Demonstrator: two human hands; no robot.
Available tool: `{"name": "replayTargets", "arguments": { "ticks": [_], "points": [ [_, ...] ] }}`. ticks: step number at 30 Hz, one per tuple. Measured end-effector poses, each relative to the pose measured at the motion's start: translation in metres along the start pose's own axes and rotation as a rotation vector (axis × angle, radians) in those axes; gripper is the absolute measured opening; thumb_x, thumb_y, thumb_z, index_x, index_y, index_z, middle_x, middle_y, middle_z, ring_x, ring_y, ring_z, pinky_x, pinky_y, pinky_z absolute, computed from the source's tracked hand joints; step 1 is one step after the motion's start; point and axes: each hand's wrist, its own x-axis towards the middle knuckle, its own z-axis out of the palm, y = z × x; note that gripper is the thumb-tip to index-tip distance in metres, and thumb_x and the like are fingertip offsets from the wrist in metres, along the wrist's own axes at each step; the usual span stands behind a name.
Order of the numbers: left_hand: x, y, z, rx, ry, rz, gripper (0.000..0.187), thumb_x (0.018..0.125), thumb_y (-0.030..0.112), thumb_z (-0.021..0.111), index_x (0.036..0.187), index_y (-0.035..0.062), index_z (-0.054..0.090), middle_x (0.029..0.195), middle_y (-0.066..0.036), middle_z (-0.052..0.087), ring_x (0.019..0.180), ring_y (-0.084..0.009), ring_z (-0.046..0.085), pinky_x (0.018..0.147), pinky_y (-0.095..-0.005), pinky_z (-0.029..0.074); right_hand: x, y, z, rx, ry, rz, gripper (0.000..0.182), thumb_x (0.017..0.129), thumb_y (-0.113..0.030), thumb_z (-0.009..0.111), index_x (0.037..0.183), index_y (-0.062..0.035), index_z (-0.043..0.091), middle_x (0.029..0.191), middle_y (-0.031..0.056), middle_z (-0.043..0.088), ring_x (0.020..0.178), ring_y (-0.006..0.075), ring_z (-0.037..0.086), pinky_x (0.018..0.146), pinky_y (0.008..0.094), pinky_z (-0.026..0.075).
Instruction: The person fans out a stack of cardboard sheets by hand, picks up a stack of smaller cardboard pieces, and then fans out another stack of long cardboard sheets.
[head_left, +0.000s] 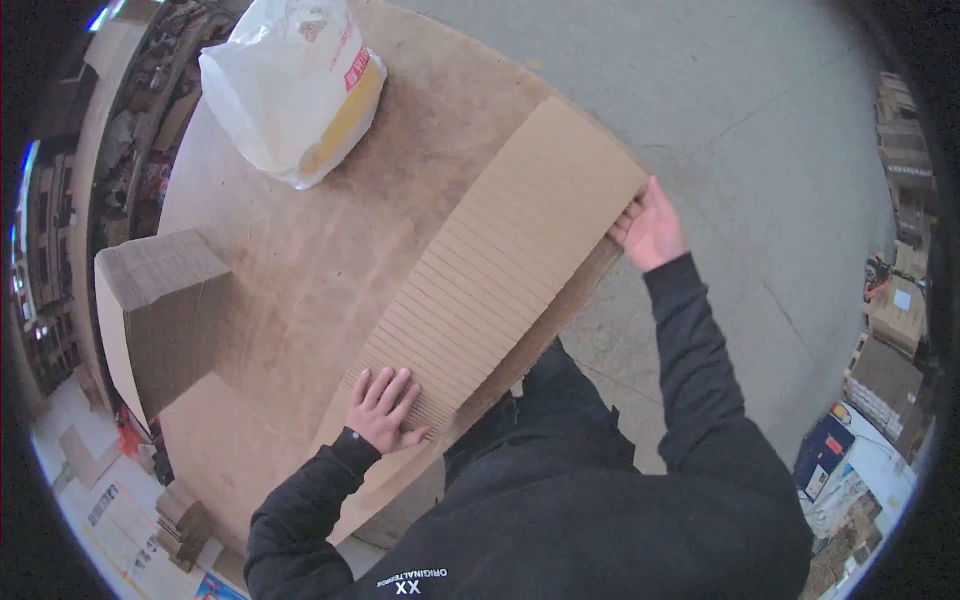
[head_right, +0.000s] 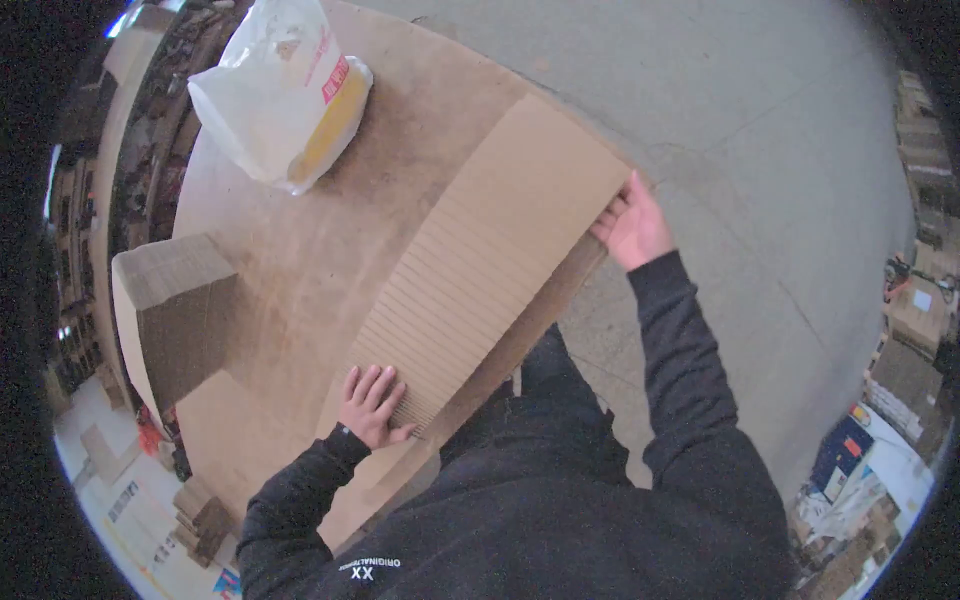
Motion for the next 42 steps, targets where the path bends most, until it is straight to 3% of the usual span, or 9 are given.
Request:
{"name": "replayTargets", "arguments": {
  "ticks": [3,6,9,12,15,21,33,36,42],
  "points": [
    [0.001,0.001,-0.001,0.001,0.005,-0.003,0.076,0.089,0.067,0.042,0.140,0.0119,0.052,0.146,-0.014,0.051,0.138,-0.0361,0.043,0.120,-0.0531,0.024,-0.024,0.038,0.012,0.100,-0.042,0.015,0.054,0.095,-0.050,0.058,0.127,-0.0071,0.056,0.111,0.0134,0.069,0.098,0.0271,0.069,0.083,0.0423,0.058],
    [-0.004,0.001,-0.002,0.003,-0.001,0.001,0.075,0.088,0.065,0.043,0.137,0.0103,0.056,0.144,-0.015,0.053,0.136,-0.0368,0.046,0.118,-0.0554,0.026,-0.036,0.083,0.012,0.197,-0.161,0.115,0.045,0.097,-0.040,0.058,0.129,-0.0084,0.058,0.115,0.0117,0.070,0.100,0.0274,0.070,0.079,0.0424,0.058],
    [-0.005,0.001,-0.001,0.030,0.012,0.010,0.077,0.088,0.069,0.040,0.138,0.0114,0.055,0.145,-0.015,0.052,0.137,-0.0366,0.045,0.119,-0.0531,0.024,-0.051,0.108,0.021,0.225,-0.215,0.158,0.037,0.095,-0.021,0.061,0.129,-0.0067,0.060,0.124,0.0127,0.067,0.111,0.0275,0.066,0.088,0.0374,0.057],
    [-0.004,0.001,-0.004,0.033,-0.010,0.014,0.076,0.089,0.068,0.043,0.135,0.0093,0.057,0.144,-0.016,0.053,0.135,-0.0366,0.047,0.119,-0.0523,0.025,-0.057,0.116,0.033,0.156,-0.121,0.089,0.042,0.089,-0.014,0.064,0.131,-0.0150,0.055,0.122,0.0060,0.068,0.103,0.0201,0.068,0.077,0.0337,0.057],
    [0.002,0.001,-0.005,0.039,0.008,0.031,0.075,0.089,0.068,0.043,0.133,0.0091,0.060,0.141,-0.015,0.055,0.134,-0.0371,0.049,0.118,-0.0520,0.027,-0.061,0.106,0.046,0.037,-0.075,0.056,0.048,0.089,-0.016,0.067,0.135,-0.0164,0.053,0.131,0.0029,0.063,0.114,0.0184,0.062,0.084,0.0324,0.056],
    [0.001,0.001,-0.005,0.043,0.000,0.032,0.077,0.088,0.068,0.044,0.137,0.0095,0.056,0.144,-0.016,0.053,0.136,-0.0370,0.046,0.119,-0.0525,0.025,-0.061,0.108,0.055,-0.040,-0.066,-0.053,0.063,0.083,-0.001,0.071,0.140,-0.0075,0.046,0.138,0.0120,0.057,0.127,0.0259,0.053,0.108,0.0377,0.045],
    [0.001,0.001,-0.005,0.048,-0.035,0.031,0.080,0.088,0.069,0.039,0.139,0.0087,0.054,0.145,-0.017,0.051,0.137,-0.0386,0.045,0.118,-0.0555,0.024,-0.054,0.106,0.048,-0.052,-0.053,-0.038,0.059,0.083,-0.001,0.071,0.138,-0.0050,0.049,0.134,0.0136,0.059,0.124,0.0276,0.056,0.103,0.0394,0.050],
    [0.017,0.003,-0.007,0.046,-0.043,0.025,0.079,0.088,0.068,0.041,0.139,0.0098,0.054,0.145,-0.016,0.051,0.136,-0.0378,0.046,0.118,-0.0547,0.025,-0.045,0.098,0.041,-0.039,-0.036,-0.042,0.056,0.082,-0.002,0.072,0.134,-0.0080,0.051,0.130,0.0115,0.062,0.118,0.0263,0.059,0.092,0.0384,0.055],
    [0.068,0.004,-0.008,0.044,-0.053,0.032,0.079,0.088,0.068,0.043,0.140,0.0099,0.053,0.146,-0.016,0.050,0.137,-0.0381,0.044,0.119,-0.0550,0.024,-0.021,0.057,0.027,-0.039,-0.006,-0.024,0.053,0.078,-0.005,0.075,0.127,-0.0098,0.056,0.123,0.0083,0.066,0.111,0.0236,0.063,0.088,0.0369,0.056]
  ]
}}
